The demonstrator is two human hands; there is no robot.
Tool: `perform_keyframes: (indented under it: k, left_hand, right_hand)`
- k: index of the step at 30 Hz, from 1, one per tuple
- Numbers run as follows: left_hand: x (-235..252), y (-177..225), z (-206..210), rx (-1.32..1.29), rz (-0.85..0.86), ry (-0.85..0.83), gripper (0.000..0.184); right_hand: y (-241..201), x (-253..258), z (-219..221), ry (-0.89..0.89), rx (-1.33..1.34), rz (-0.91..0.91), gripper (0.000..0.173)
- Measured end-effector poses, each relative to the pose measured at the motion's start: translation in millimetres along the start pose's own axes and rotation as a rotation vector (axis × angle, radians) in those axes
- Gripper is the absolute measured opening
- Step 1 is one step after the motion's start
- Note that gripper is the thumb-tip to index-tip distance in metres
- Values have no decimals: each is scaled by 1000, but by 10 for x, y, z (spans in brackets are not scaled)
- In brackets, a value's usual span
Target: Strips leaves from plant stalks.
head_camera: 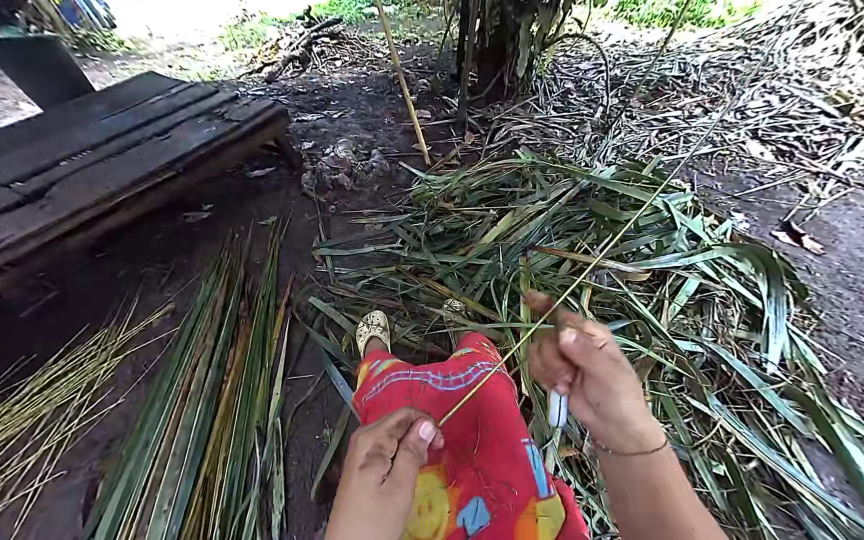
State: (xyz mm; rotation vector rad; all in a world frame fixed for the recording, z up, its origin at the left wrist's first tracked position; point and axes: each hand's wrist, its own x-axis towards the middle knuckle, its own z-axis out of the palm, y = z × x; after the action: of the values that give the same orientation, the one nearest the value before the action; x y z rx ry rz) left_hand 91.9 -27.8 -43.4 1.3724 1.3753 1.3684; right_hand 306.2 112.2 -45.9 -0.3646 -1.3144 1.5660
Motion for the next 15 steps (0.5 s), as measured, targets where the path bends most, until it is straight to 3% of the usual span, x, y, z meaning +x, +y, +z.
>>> perform_keyframes:
  k: [2,5,8,9,15]
  left_hand:
    - [-13,-8,-21,14,-23,-9,25]
    - [-12,-16,-43,64,-26,4,23]
    - [-29,-6,-129,88,-32,-12,23]
    - [-50,0,-185,94,-38,-22,23]
    - [-254,5,-629,85,-84,-37,24]
  right_hand:
    - [-55,53,-90,44,68,2,38]
    - [-13,-54,45,-83,75,173,43]
    - [83,-144,183,-295,76,297,28]
    - [75,-122,162,-293,83,286,27]
    - [-354,324,-427,75,40,41,38]
